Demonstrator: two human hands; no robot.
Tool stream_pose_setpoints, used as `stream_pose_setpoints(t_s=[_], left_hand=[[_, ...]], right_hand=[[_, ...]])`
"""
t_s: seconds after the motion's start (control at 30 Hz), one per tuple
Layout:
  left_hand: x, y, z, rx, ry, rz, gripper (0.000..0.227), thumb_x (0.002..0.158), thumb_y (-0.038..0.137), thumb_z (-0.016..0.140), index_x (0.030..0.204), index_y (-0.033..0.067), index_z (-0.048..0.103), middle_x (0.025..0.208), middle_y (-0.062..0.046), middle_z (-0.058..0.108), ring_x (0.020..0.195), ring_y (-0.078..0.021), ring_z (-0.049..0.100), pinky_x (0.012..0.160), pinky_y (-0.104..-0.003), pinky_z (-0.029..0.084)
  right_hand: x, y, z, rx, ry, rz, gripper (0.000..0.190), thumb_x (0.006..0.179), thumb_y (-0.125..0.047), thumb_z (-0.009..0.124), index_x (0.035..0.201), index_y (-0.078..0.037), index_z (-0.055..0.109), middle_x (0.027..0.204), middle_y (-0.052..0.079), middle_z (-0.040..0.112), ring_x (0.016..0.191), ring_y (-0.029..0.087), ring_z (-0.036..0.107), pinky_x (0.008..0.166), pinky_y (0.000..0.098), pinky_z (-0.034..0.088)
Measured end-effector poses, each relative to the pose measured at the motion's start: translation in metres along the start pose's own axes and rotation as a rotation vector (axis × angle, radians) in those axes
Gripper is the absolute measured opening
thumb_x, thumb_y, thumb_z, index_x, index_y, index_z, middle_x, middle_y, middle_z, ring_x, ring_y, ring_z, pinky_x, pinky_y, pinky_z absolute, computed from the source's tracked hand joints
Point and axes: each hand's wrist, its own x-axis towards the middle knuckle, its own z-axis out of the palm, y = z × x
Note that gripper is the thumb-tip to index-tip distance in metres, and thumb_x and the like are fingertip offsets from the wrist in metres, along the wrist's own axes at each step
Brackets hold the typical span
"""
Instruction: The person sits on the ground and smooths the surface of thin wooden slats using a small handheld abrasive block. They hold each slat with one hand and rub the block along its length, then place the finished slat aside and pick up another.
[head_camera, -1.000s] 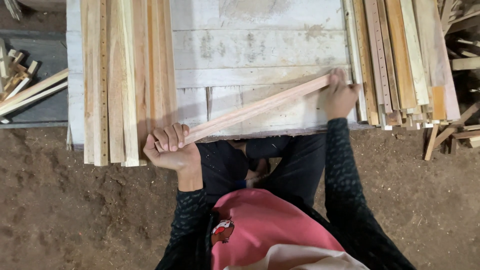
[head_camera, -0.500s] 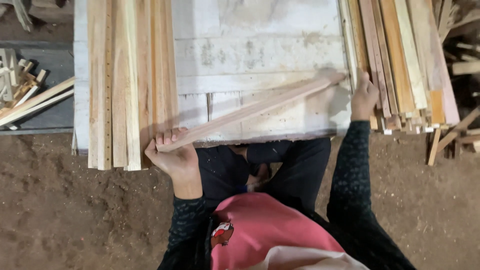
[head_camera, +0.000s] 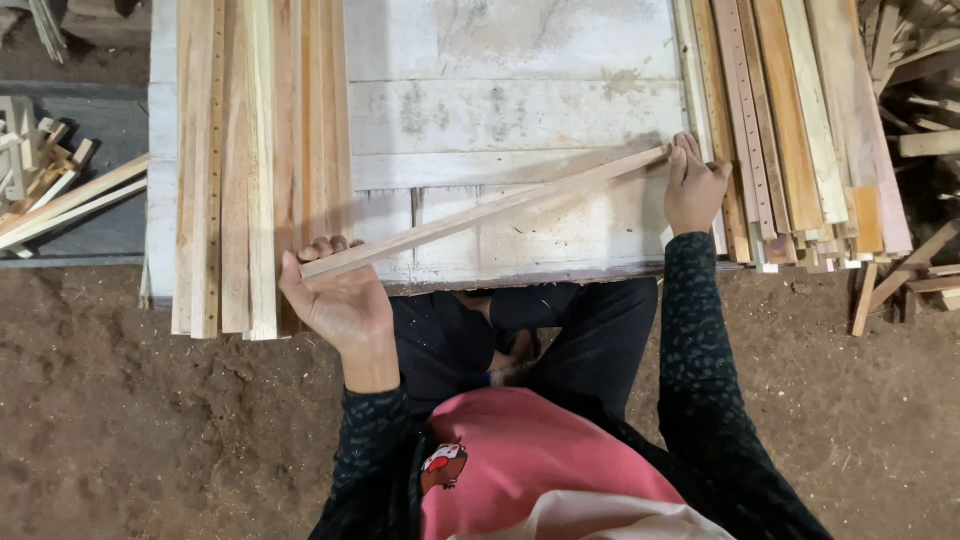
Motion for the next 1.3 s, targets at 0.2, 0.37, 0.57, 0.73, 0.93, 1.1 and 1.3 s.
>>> stream_pose_setpoints(t_s=[0.2,0.37,0.57,0.73,0.93,1.1,1.3], left_hand=[[0.012,-0.011,-0.001,-0.003,-0.076,0.048,0.028,0.09,0.038,0.067,0.071,0.02,0.057,0.059,0.006,0.046,0.062,-0.0095,0.05,0.089,-0.031,0.053],[0.009,-0.014,0.002,-0.01,-0.164,0.063,0.038,0.093,0.036,0.056,0.058,0.0225,0.051,0.048,0.008,0.037,0.047,-0.0068,0.041,0.078,-0.028,0.054],[0.013,-0.021,-0.017,-0.063,-0.232,0.018,0.037,0.092,0.03,0.051,0.056,0.0204,0.046,0.047,0.004,0.033,0.044,-0.0128,0.039,0.074,-0.035,0.054],[0.018,-0.025,-0.02,-0.027,-0.221,0.044,0.036,0.092,0.032,0.049,0.058,0.0235,0.045,0.048,0.006,0.032,0.046,-0.0117,0.037,0.074,-0.035,0.05],[0.019,-0.025,-0.023,-0.017,-0.199,0.046,0.034,0.09,0.029,0.05,0.058,0.0222,0.042,0.049,0.004,0.029,0.047,-0.0143,0.036,0.074,-0.038,0.048],[0.021,-0.027,-0.029,-0.033,-0.153,0.045,0.033,0.088,0.03,0.052,0.058,0.0217,0.04,0.049,0.005,0.029,0.047,-0.0143,0.035,0.074,-0.038,0.047],[0.019,-0.026,-0.034,-0.026,-0.14,0.04,0.033,0.089,0.029,0.051,0.059,0.0213,0.039,0.05,0.005,0.028,0.048,-0.0147,0.034,0.075,-0.038,0.046]], right_hand=[[-0.009,-0.004,0.001,0.027,-0.045,0.052,0.04,0.118,-0.035,0.041,0.14,-0.016,0.068,0.138,0.0,0.068,0.12,0.015,0.063,0.092,0.0279,0.036],[-0.027,-0.037,-0.003,-0.016,0.07,-0.041,0.032,0.114,-0.027,0.053,0.132,-0.011,0.074,0.128,0.009,0.073,0.105,0.024,0.068,0.093,0.0312,0.044],[-0.018,0.018,0.021,-0.237,0.131,-0.086,0.035,0.113,-0.032,0.051,0.133,-0.016,0.075,0.128,0.0,0.075,0.095,0.022,0.068,0.09,0.0303,0.044],[-0.025,-0.032,0.01,-0.162,0.076,-0.036,0.033,0.113,-0.033,0.051,0.129,-0.02,0.077,0.125,0.0,0.075,0.097,0.019,0.069,0.088,0.0294,0.043],[-0.006,0.036,0.045,-0.235,0.136,0.032,0.034,0.112,-0.044,0.051,0.129,-0.028,0.076,0.122,-0.008,0.076,0.088,0.022,0.062,0.08,0.0299,0.047],[-0.02,-0.06,0.004,-0.194,0.175,0.005,0.033,0.105,-0.039,0.06,0.13,-0.023,0.076,0.12,-0.002,0.077,0.088,0.026,0.063,0.078,0.0328,0.049],[-0.018,-0.023,0.011,-0.166,0.122,-0.06,0.034,0.112,-0.034,0.053,0.131,-0.017,0.076,0.125,-0.001,0.075,0.087,0.025,0.059,0.082,0.0319,0.045]])
